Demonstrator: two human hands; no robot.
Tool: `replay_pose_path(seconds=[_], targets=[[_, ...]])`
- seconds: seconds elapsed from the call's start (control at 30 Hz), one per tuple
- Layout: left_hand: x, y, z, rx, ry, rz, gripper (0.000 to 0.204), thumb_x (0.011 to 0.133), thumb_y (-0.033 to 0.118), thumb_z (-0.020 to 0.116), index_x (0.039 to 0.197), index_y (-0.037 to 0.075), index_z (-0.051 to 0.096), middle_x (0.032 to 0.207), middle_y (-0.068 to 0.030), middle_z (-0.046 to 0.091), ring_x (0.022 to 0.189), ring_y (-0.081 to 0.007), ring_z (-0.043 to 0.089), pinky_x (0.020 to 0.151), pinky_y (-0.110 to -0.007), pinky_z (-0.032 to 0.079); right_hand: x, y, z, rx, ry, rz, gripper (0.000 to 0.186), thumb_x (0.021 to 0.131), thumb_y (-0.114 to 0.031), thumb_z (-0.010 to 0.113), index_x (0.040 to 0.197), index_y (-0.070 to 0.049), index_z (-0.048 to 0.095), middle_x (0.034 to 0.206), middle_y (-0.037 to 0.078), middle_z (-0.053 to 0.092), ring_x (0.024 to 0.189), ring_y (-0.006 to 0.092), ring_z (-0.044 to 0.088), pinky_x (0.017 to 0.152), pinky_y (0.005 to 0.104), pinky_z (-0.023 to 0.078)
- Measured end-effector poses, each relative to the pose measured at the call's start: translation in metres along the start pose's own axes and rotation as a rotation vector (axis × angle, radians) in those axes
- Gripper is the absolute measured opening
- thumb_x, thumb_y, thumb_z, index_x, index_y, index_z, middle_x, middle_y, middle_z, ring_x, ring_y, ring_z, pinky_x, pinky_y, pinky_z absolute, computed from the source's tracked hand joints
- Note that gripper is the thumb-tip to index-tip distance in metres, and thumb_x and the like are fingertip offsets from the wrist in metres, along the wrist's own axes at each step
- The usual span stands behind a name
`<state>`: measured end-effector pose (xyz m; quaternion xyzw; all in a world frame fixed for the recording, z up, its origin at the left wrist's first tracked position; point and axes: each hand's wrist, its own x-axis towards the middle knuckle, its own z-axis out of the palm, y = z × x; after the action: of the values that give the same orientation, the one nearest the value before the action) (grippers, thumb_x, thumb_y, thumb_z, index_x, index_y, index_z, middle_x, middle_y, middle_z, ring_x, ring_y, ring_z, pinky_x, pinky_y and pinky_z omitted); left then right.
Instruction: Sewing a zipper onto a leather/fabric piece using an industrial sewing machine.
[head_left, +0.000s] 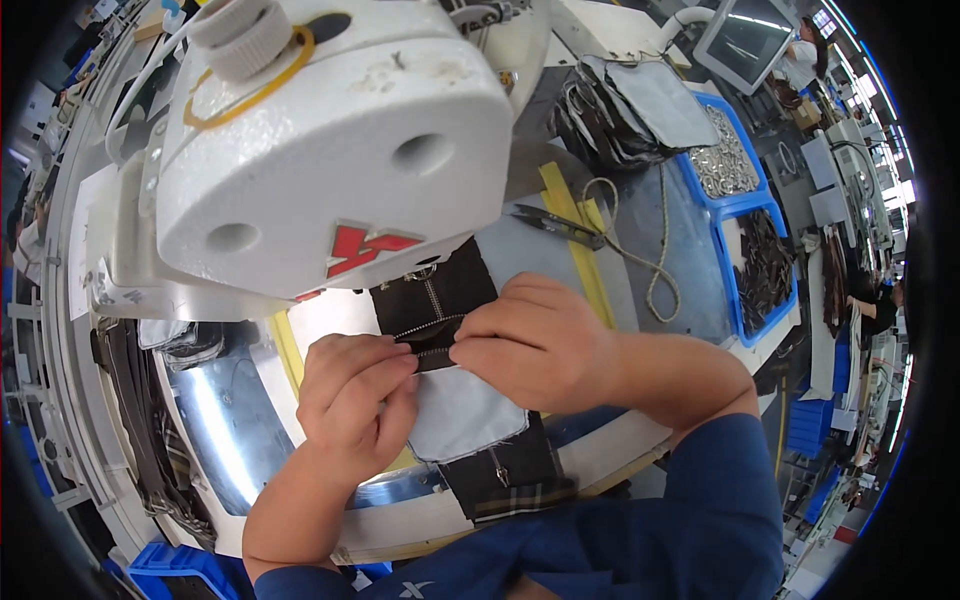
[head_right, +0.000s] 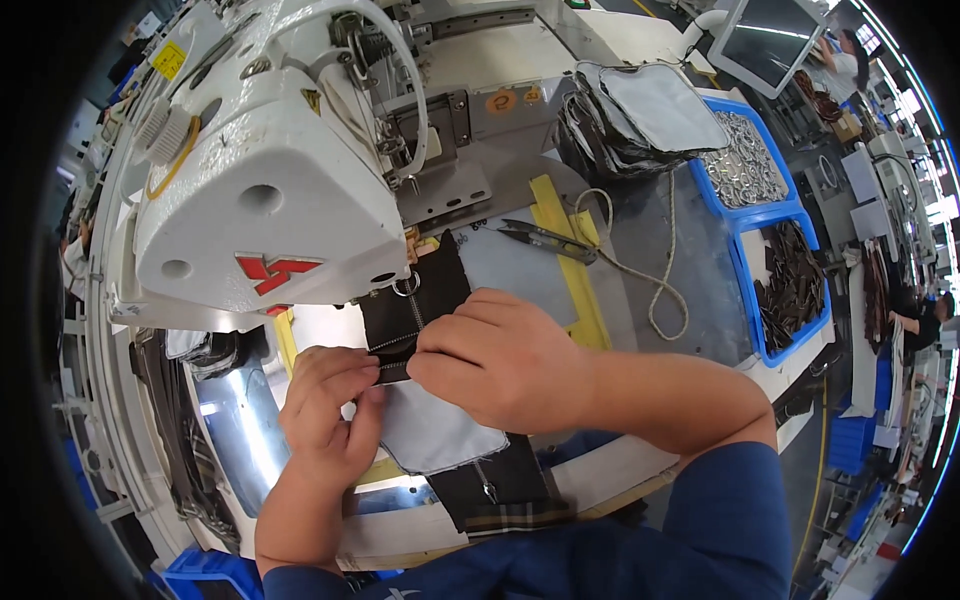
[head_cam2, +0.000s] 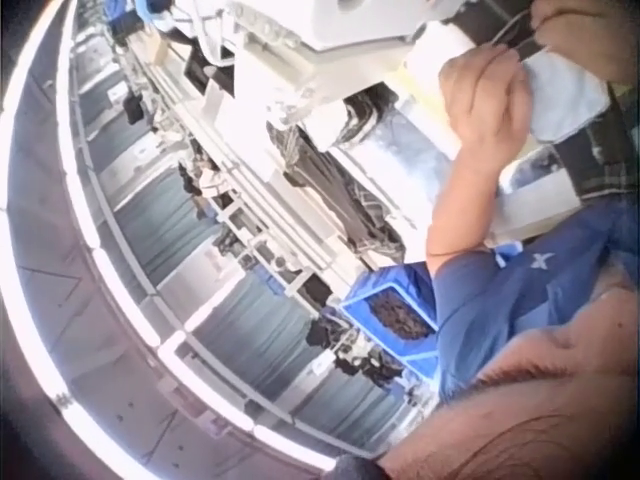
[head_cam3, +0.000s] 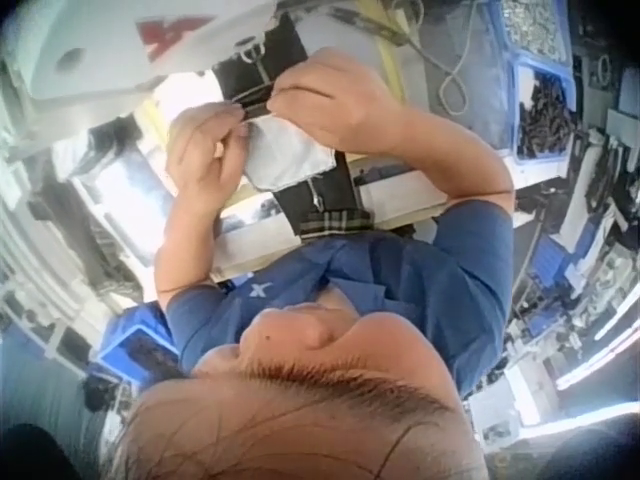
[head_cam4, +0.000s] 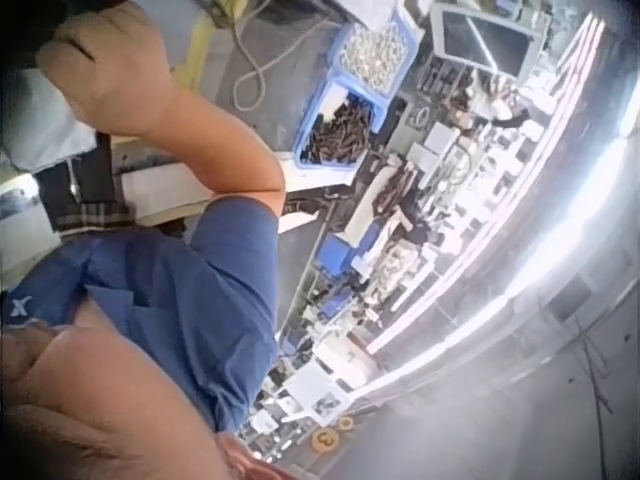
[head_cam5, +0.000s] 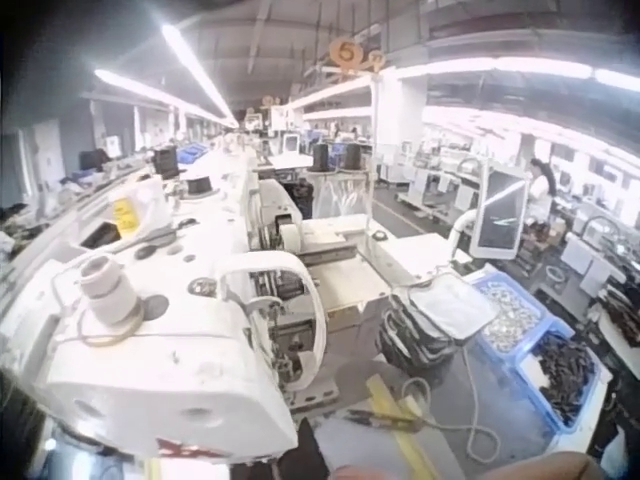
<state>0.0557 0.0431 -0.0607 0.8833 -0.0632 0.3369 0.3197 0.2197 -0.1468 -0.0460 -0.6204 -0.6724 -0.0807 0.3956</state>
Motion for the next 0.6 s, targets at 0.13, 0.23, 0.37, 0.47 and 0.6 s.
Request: replay_pose_path(seconds=[0.13, 0.23, 0.37, 0.47, 0.6], targets=[[0.0069, 0.0092, 0.0002, -0.117, -0.061, -0.127, 0.028, 0.074, 0.004, 0.085, 0.100, 0.002, 0.075, 0.095, -0.0112, 0.076, 0.090, -0.0309, 0.073, 0.083, -0.041, 0.054, -0.0033, -0.0022, 0.0047, 0.048, 0.008, 0.044, 0.024, 0.075, -0.001, 0.081, 0.097, -0.003, 0.074, 0.096, 0.011, 0.072, 0.071, 0.0257, 0.068, 0.064, 0.0370, 0.054], [0.0034, 0.0057, 0.0018, -0.108, -0.081, -0.120, 0.026, 0.075, 0.007, 0.086, 0.098, 0.003, 0.076, 0.092, -0.0098, 0.076, 0.089, -0.0308, 0.073, 0.084, -0.041, 0.053, -0.0032, -0.0033, 0.0046, 0.076, -0.022, 0.066, 0.025, 0.076, -0.002, 0.083, 0.099, -0.004, 0.074, 0.097, 0.010, 0.072, 0.074, 0.0259, 0.069, 0.065, 0.0367, 0.055], [0.0003, 0.0057, 0.0036, -0.094, -0.076, -0.164, 0.022, 0.075, 0.006, 0.086, 0.095, 0.004, 0.077, 0.088, -0.0093, 0.075, 0.088, -0.0303, 0.071, 0.084, -0.040, 0.052, -0.0029, -0.0027, 0.0047, 0.126, -0.056, 0.117, 0.025, 0.076, -0.004, 0.084, 0.099, -0.004, 0.075, 0.097, 0.011, 0.073, 0.079, 0.0280, 0.072, 0.067, 0.0383, 0.058], [-0.0003, 0.0055, 0.0032, -0.096, -0.081, -0.159, 0.019, 0.076, 0.004, 0.085, 0.094, 0.004, 0.077, 0.086, -0.0092, 0.074, 0.086, -0.0298, 0.070, 0.083, -0.040, 0.052, -0.0011, -0.0040, 0.0042, 0.139, -0.073, 0.147, 0.023, 0.078, -0.005, 0.085, 0.099, -0.004, 0.075, 0.097, 0.011, 0.073, 0.080, 0.0286, 0.072, 0.068, 0.0390, 0.059], [-0.0004, 0.0077, 0.0034, -0.148, -0.091, -0.208, 0.017, 0.077, 0.001, 0.082, 0.092, 0.004, 0.076, 0.085, -0.0088, 0.073, 0.084, -0.0290, 0.069, 0.082, -0.039, 0.052, -0.0031, -0.0055, 0.0058, 0.214, -0.120, 0.252, 0.022, 0.080, -0.005, 0.084, 0.100, -0.005, 0.075, 0.097, 0.011, 0.074, 0.081, 0.0287, 0.073, 0.069, 0.0384, 0.059]])
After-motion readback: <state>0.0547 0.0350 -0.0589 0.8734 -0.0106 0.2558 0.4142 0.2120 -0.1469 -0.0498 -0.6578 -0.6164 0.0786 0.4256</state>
